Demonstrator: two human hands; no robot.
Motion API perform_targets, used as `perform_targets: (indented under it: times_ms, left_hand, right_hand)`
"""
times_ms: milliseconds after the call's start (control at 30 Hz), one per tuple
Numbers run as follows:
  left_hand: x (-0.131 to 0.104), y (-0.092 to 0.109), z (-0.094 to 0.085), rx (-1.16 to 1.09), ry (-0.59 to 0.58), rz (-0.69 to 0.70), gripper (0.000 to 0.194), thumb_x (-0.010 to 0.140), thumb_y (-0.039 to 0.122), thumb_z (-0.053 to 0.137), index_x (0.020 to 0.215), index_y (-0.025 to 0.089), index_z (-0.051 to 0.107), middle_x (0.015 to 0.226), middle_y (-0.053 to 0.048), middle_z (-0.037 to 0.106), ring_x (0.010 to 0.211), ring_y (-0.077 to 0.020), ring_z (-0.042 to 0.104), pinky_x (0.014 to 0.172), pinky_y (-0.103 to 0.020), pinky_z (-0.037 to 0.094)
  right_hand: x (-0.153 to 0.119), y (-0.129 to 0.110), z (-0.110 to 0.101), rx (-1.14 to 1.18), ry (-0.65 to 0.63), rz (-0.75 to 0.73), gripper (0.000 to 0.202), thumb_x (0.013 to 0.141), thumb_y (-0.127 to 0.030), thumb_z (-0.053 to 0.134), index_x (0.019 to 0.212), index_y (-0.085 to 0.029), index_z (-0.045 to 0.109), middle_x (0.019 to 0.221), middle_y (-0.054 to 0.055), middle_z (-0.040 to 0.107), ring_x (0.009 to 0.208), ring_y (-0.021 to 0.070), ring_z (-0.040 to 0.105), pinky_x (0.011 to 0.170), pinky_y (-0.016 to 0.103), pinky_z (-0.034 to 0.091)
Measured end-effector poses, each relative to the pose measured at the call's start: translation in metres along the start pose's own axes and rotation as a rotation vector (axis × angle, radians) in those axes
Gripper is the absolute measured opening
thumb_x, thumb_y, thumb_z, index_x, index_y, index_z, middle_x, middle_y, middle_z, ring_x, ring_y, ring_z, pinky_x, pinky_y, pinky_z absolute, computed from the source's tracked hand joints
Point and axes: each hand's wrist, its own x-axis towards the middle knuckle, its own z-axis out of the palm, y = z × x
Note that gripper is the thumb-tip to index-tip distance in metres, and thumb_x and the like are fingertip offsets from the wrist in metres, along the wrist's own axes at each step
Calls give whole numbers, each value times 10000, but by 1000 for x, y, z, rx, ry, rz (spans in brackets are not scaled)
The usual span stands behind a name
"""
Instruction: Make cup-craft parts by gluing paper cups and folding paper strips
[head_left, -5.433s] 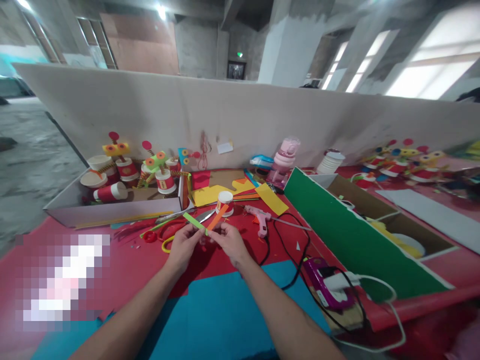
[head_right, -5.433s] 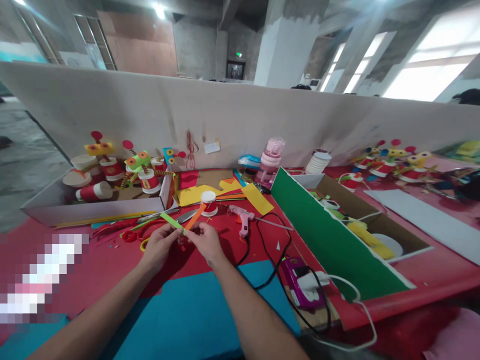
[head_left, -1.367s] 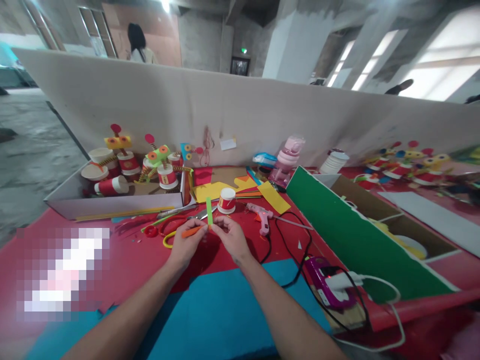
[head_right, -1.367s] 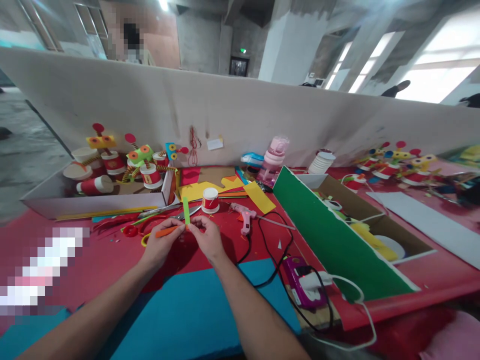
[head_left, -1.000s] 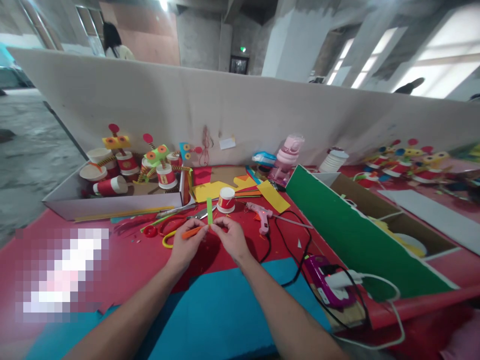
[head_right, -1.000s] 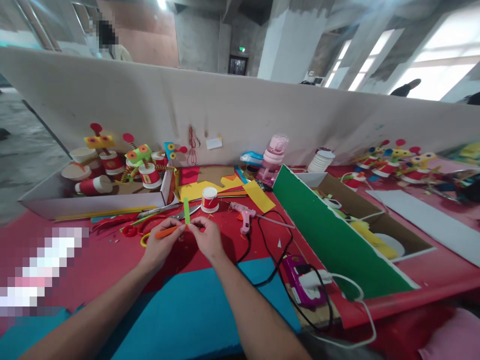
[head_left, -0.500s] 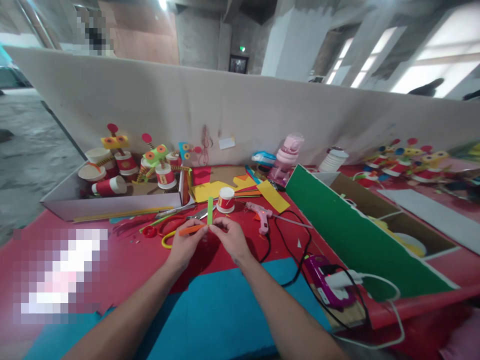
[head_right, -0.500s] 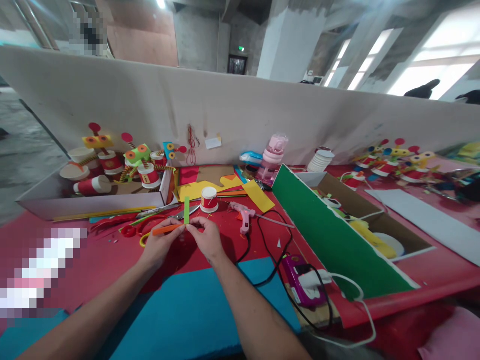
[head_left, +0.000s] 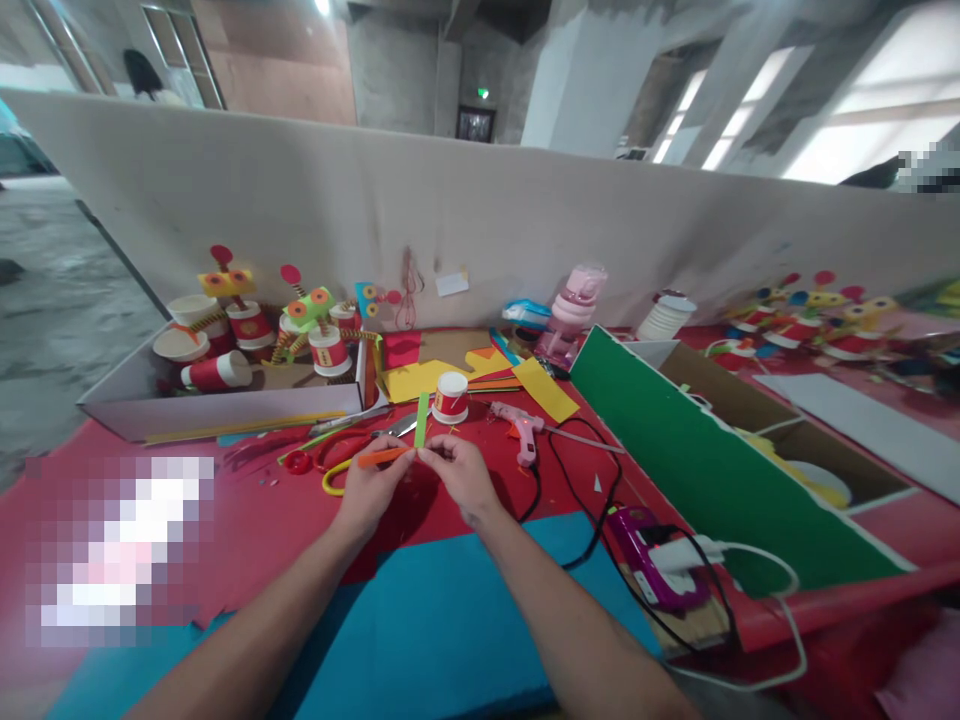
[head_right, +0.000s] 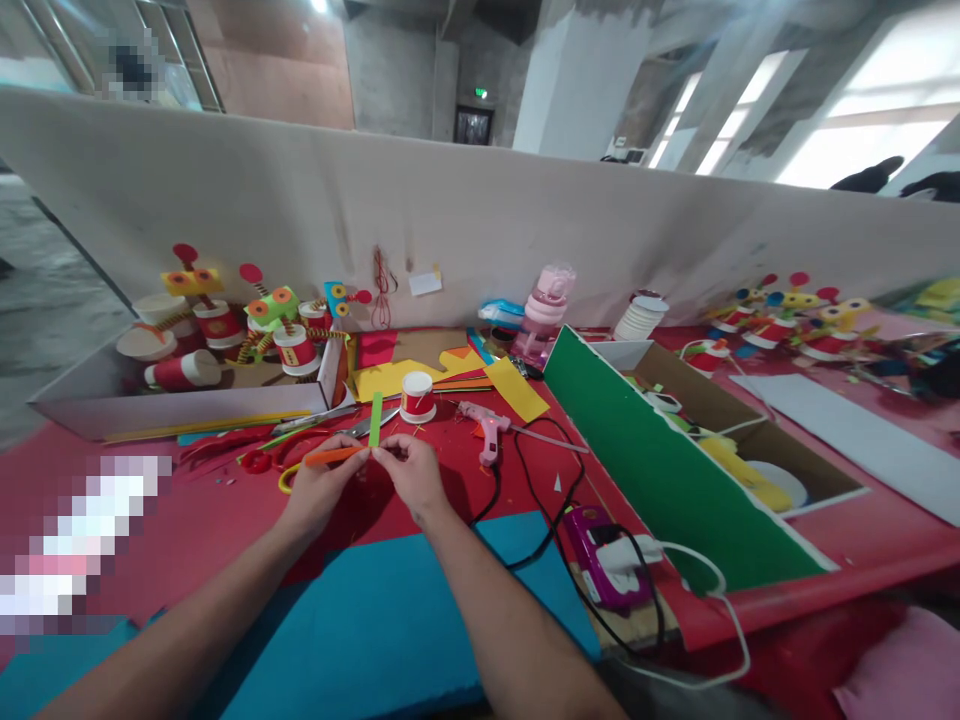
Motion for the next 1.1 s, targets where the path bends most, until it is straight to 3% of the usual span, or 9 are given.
perform_targets:
  times_ms: [167, 367, 600, 1100]
  left_hand:
    - [1, -1, 2, -116, -75, -73, 201, 747, 364, 663, 781, 184, 581, 606, 31, 559, 528, -115, 500, 532, -231, 412]
    - [4, -1, -4, 13, -45, -16, 182, 718, 327, 686, 703, 167, 603, 582, 25, 564, 535, -112, 511, 534, -224, 398]
    - [6, 4, -4, -97, -68, -27, 213, 748, 356, 669, 736, 155, 600, 612, 25, 570, 544, -95, 499, 565, -224, 408]
    - [5, -5, -3, -115, -106, -42, 203, 772, 331, 657, 710, 153, 583, 566, 23, 546, 540, -97, 489, 570, -223, 406]
  right_hand:
    - [-1, -2, -1, 51, -28, 14, 171, 696, -343, 675, 732, -176, 659, 708, 11, 659, 672, 151, 584, 653, 264, 456]
    - [0, -8, -5, -71, -63, -55, 154, 684, -321, 695, 720, -174, 666, 706, 9, 666, 682, 155, 595, 672, 275, 463]
    - [-2, -6, -1, 180, -65, 65, 276, 657, -345, 727, 843, -143, 693, 797, 55, 727, 749, 190, 658, 755, 317, 492]
    - [-1, -1, 0, 165, -59, 10, 216, 701, -333, 691, 811, -147, 698, 806, 54, 722, 762, 190, 649, 766, 320, 488]
